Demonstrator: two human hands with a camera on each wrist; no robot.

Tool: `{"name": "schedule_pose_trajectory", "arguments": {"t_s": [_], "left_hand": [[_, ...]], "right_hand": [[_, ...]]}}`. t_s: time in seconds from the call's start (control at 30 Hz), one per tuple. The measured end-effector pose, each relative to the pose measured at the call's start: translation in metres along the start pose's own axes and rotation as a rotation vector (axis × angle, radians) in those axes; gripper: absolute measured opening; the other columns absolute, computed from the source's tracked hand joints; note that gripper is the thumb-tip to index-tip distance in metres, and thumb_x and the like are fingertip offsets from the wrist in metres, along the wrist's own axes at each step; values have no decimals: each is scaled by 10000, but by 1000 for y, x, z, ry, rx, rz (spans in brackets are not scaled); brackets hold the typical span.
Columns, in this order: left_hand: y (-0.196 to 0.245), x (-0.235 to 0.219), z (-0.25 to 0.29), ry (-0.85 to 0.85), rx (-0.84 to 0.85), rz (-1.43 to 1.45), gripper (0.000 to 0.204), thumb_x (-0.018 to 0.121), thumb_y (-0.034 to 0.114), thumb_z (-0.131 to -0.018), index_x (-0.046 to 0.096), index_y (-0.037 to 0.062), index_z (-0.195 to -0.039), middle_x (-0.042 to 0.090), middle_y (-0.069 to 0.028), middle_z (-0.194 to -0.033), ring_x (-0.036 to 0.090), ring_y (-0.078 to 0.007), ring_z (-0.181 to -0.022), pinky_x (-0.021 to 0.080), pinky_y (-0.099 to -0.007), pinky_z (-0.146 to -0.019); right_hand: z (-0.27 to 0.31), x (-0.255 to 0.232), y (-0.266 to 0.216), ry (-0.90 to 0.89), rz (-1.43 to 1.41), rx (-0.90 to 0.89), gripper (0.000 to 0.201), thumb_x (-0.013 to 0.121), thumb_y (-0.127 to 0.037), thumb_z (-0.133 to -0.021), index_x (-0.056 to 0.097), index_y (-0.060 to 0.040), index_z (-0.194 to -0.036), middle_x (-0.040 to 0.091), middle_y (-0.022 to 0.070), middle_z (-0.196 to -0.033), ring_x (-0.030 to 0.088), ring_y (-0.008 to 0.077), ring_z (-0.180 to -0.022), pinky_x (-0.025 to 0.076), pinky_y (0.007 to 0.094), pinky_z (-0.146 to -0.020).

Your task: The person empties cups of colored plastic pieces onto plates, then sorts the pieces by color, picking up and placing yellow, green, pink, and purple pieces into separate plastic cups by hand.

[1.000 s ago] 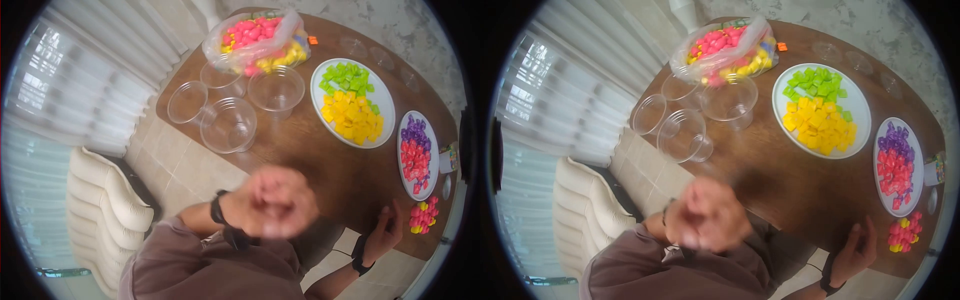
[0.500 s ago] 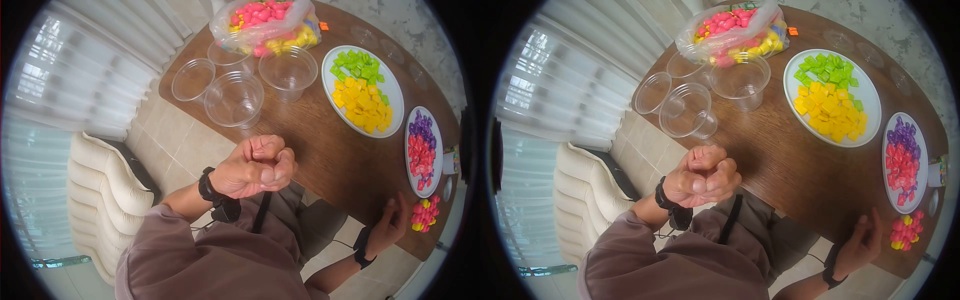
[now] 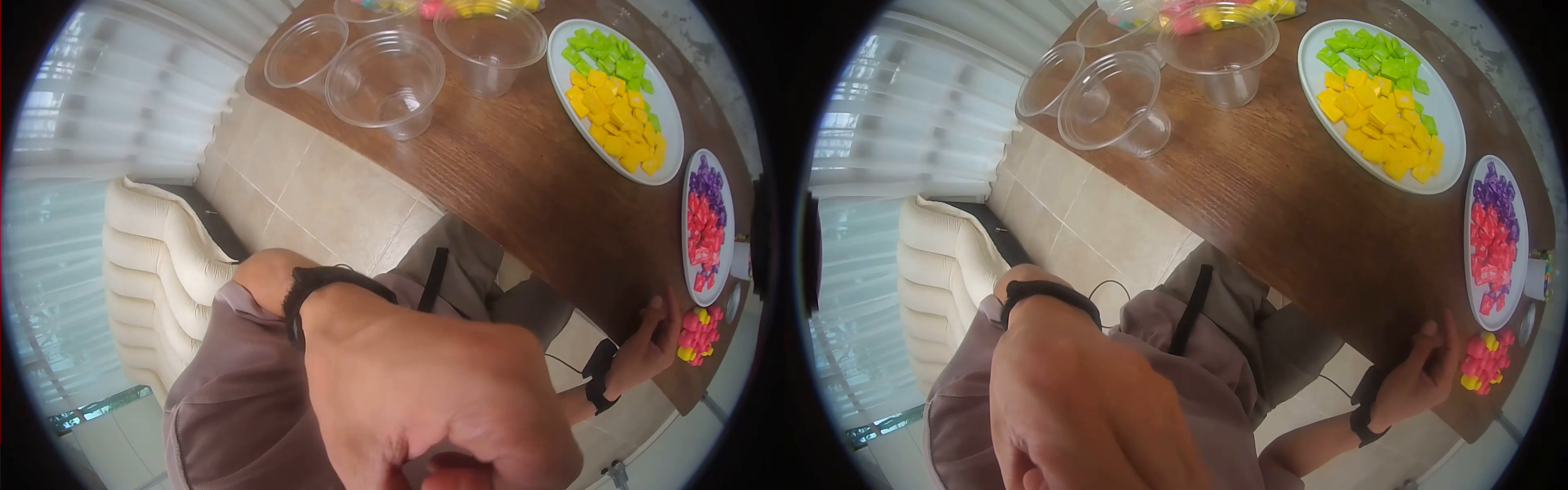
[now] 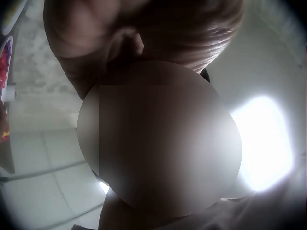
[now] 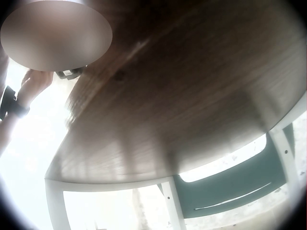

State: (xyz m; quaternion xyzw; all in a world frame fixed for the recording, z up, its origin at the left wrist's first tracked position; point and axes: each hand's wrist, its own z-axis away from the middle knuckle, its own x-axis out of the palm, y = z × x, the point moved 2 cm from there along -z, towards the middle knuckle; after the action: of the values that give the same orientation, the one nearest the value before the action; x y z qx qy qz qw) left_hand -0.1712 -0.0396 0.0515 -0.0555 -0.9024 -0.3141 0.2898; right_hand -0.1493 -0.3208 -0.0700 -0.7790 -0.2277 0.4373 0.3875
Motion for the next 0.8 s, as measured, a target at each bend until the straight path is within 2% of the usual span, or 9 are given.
{"name": "schedule_pose_trajectory", "arguments": {"t_s": [0.03, 0.07, 0.13, 0.33, 0.47, 0.53, 0.57, 0.63, 0.8], "left_hand": [[-3, 0, 2, -206, -98, 51, 376, 751, -17, -819, 454, 102, -621, 513, -15, -639, 471, -207, -497, 361, -306, -470], [-6, 3, 5, -207, -99, 49, 376, 751, -17, -819, 454, 102, -621, 513, -15, -639, 471, -207, -497, 361, -306, -470], [-9, 9, 13, 57, -13, 55, 332, 767, 3, -805, 495, 86, -632, 511, -5, -640, 462, -194, -499, 362, -298, -476], [-2, 19, 23, 269, -92, -106, 325, 761, 0, -800, 492, 84, -638, 537, -8, -661, 470, -161, -529, 387, -280, -501], [3, 12, 16, 285, 17, -71, 321, 760, 4, -803, 496, 89, -641, 546, -5, -667, 486, -156, -539, 395, -278, -509], [7, 10, 18, 184, -92, -386, 298, 789, 102, -775, 499, 77, -710, 530, 18, -660, 518, -126, -556, 393, -281, -505], [4, 14, 20, 190, -94, -388, 298, 789, 102, -775, 499, 77, -710, 530, 18, -660, 518, -126, -556, 393, -281, -505], [-3, 22, 23, 338, -60, -37, 320, 758, 13, -810, 497, 90, -642, 547, -5, -668, 490, -162, -543, 397, -281, -511], [4, 15, 24, 205, -60, -112, 313, 756, 19, -818, 499, 84, -653, 542, -6, -666, 486, -174, -548, 398, -274, -525]], "right_hand": [[0, -1, 1, -2, 1, 0, 292, 638, 4, -984, 718, -26, -1263, 598, -3, -845, 535, 85, -766, 458, 250, -721], [-1, -2, 2, -11, 0, -12, 299, 630, 13, -985, 715, -25, -1269, 601, 0, -849, 539, 87, -770, 462, 251, -728], [-1, -2, 6, -26, -7, -21, 307, 622, 21, -985, 712, -23, -1275, 603, 3, -853, 543, 89, -774, 466, 252, -736], [-1, -1, 4, -3, -30, 21, 326, 591, 47, -994, 699, -16, -1295, 607, 19, -858, 570, 103, -797, 489, 255, -790], [-3, -1, 9, -26, -20, 1, 310, 592, 26, -1009, 697, -14, -1297, 611, 23, -862, 585, 104, -821, 494, 257, -805], [-3, -2, 11, -26, -34, -7, 304, 594, 17, -1014, 697, -15, -1298, 612, 23, -863, 588, 103, -826, 494, 256, -807], [-3, -2, 12, -22, -42, -9, 301, 598, 8, -1016, 697, -17, -1299, 615, 25, -869, 588, 103, -828, 493, 255, -812], [-2, -2, 11, -27, -51, -10, 298, 601, 0, -1018, 697, -18, -1300, 618, 27, -874, 588, 103, -830, 492, 255, -817], [-2, -4, 10, -26, -10, -11, 310, 593, 3, -1018, 690, -14, -1312, 654, 50, -939, 600, 111, -855, 489, 255, -829]]}}
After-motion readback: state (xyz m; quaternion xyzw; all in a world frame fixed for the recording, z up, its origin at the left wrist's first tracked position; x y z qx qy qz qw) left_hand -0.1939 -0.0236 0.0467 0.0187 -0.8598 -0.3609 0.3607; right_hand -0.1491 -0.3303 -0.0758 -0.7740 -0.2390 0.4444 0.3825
